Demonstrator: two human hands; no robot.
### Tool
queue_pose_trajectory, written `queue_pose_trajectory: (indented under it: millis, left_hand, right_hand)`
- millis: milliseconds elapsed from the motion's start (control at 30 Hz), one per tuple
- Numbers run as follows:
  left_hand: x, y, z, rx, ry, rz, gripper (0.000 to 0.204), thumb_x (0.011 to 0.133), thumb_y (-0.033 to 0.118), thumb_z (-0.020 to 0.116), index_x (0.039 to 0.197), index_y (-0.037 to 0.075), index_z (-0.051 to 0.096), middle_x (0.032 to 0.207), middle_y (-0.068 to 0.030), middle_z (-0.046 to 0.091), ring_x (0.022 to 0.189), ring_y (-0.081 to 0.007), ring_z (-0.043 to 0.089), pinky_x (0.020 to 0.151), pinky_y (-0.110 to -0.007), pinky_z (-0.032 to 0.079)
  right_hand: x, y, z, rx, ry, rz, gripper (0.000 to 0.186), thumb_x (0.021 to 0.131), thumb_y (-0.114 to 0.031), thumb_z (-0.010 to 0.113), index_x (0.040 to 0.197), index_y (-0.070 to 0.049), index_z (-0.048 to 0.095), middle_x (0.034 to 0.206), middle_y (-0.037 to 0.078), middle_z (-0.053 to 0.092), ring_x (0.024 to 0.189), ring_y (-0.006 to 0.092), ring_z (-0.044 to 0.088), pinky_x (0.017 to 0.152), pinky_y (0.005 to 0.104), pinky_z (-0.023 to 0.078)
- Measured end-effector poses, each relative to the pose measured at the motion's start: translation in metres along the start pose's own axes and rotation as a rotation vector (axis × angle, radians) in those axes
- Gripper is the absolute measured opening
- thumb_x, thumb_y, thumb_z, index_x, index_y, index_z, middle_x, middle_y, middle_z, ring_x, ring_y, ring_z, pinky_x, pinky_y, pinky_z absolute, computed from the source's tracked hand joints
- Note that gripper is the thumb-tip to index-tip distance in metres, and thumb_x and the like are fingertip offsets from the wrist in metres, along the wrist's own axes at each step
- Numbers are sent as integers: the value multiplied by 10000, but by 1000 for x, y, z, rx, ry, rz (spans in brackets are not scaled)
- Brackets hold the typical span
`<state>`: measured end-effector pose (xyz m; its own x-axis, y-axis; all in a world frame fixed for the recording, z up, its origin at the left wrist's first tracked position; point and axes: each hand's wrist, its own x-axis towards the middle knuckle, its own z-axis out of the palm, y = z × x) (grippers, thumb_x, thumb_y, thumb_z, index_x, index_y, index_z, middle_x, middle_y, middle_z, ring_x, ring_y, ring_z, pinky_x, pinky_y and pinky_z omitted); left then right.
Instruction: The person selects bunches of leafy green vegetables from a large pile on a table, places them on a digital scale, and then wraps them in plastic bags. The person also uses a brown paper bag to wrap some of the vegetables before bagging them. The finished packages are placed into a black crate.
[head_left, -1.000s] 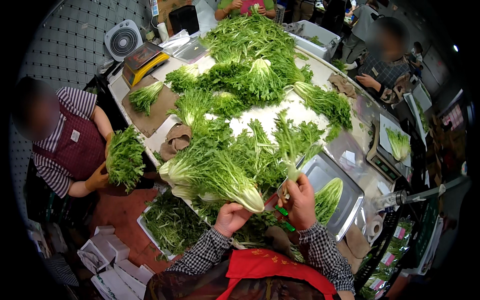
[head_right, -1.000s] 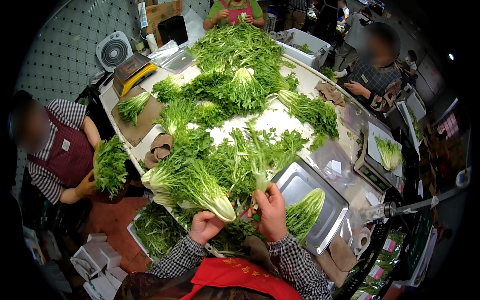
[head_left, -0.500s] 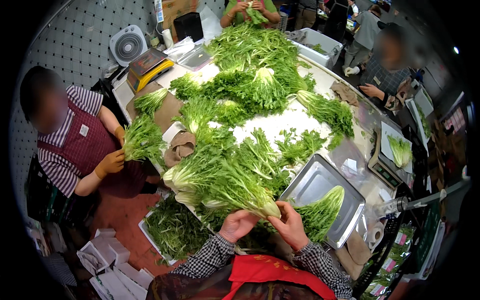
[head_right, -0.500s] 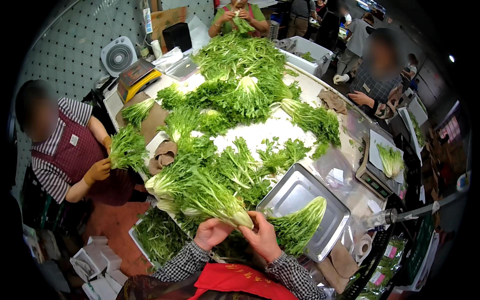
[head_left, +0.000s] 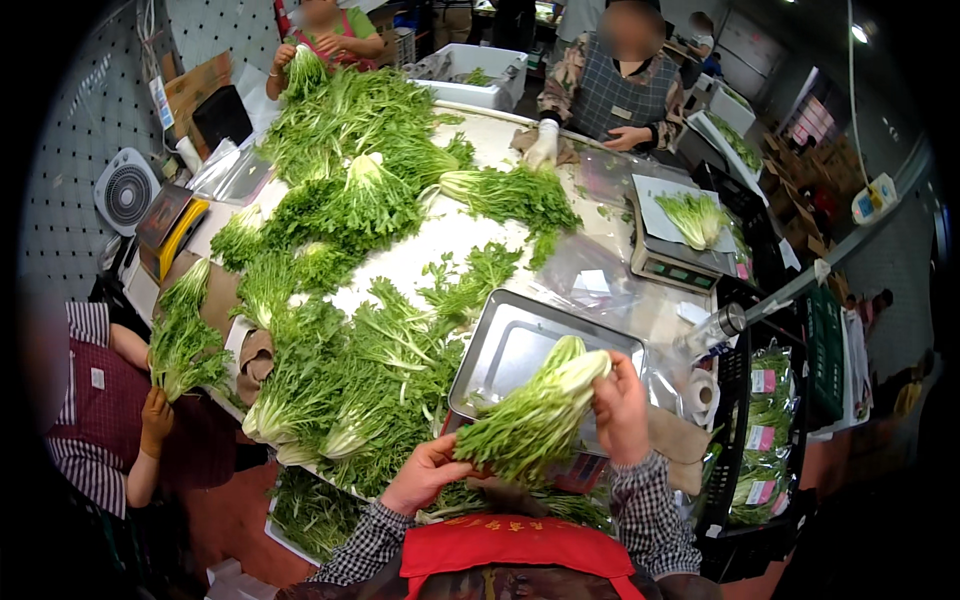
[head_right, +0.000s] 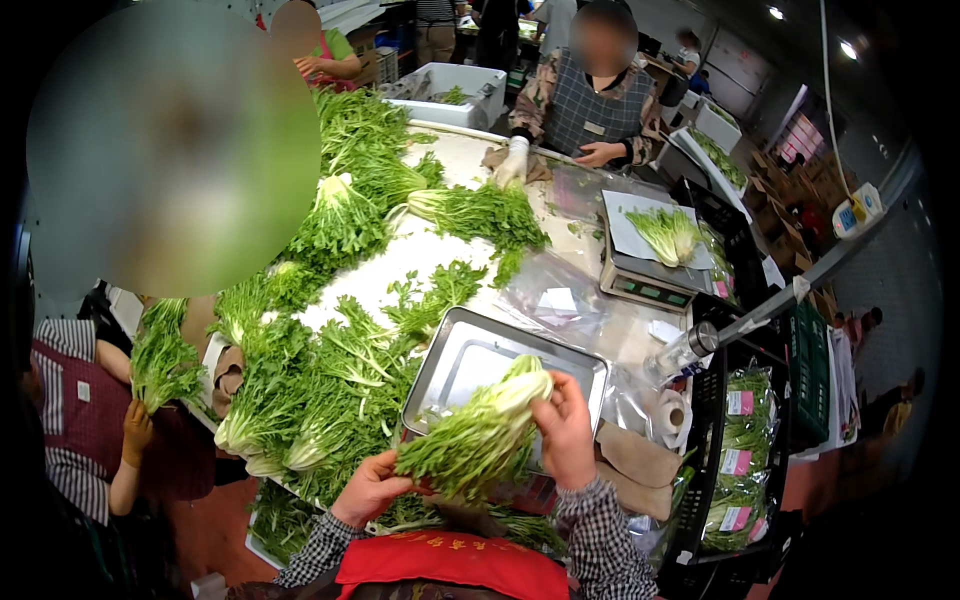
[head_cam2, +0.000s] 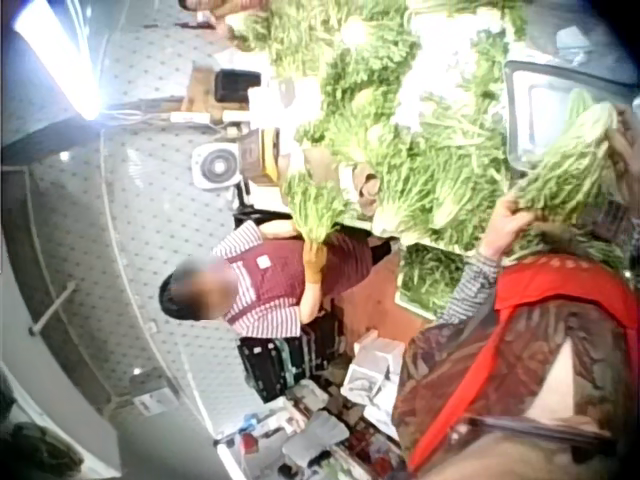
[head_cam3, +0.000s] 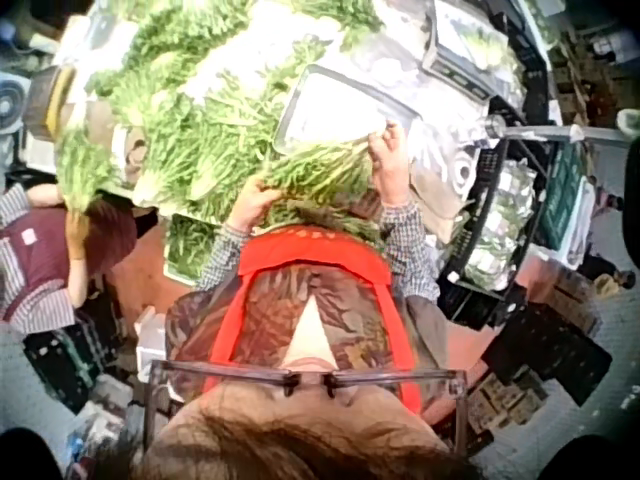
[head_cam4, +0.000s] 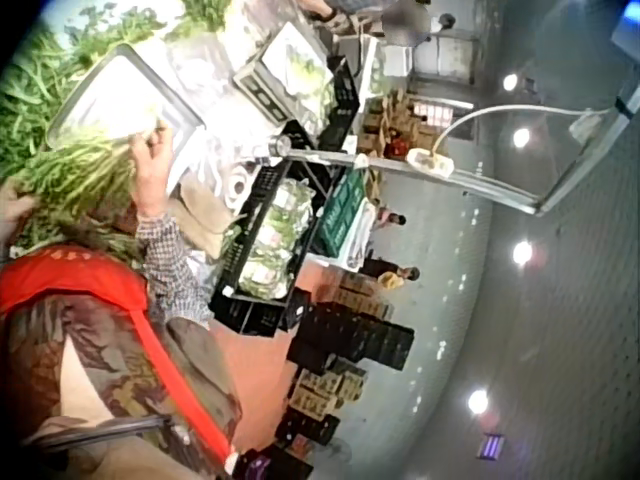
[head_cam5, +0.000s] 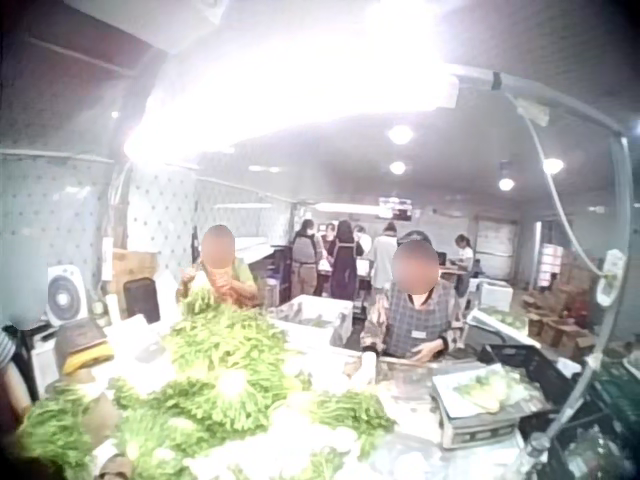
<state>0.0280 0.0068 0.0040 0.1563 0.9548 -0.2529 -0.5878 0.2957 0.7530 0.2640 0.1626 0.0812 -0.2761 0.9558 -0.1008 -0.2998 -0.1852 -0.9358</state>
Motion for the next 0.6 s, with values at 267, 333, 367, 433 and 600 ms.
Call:
queue_pose_trajectory:
  millis: [267,333,367,433,600]
  left_hand:
    - [31,20,-5,79,278,141,202,986,79,523,1138,-33,595,959,-135,707,857,-178,693,792,-285,565]
    - [35,18,-11,81,312,133,200,983,100,537,1121,-29,602,948,-139,710,843,-196,700,780,-315,582]
    - [35,18,-12,88,320,133,194,984,98,535,1116,-25,603,943,-136,710,840,-193,700,775,-312,582]
    - [37,21,-12,106,337,134,181,986,96,531,1106,-18,606,934,-129,709,833,-186,699,765,-306,582]
    - [45,23,-16,138,359,139,165,989,105,535,1091,-1,610,911,-113,703,818,-176,694,757,-302,578]
  right_hand:
    - [97,56,-65,-644,30,-58,393,967,-229,599,1229,63,593,1068,106,677,924,167,629,803,283,489]
    - [102,80,-74,-652,125,-114,430,963,-279,599,1222,65,598,1094,150,677,961,208,628,837,319,494]
    - [102,82,-71,-634,160,-117,441,963,-290,600,1226,64,596,1095,156,677,966,212,627,841,325,495]
    - [104,90,-75,-609,200,-139,470,951,-307,623,1248,55,580,1089,159,675,945,206,632,825,327,503]
    - [96,78,-68,-473,141,-126,441,925,-259,679,1232,40,576,1024,104,669,880,158,636,777,285,514]
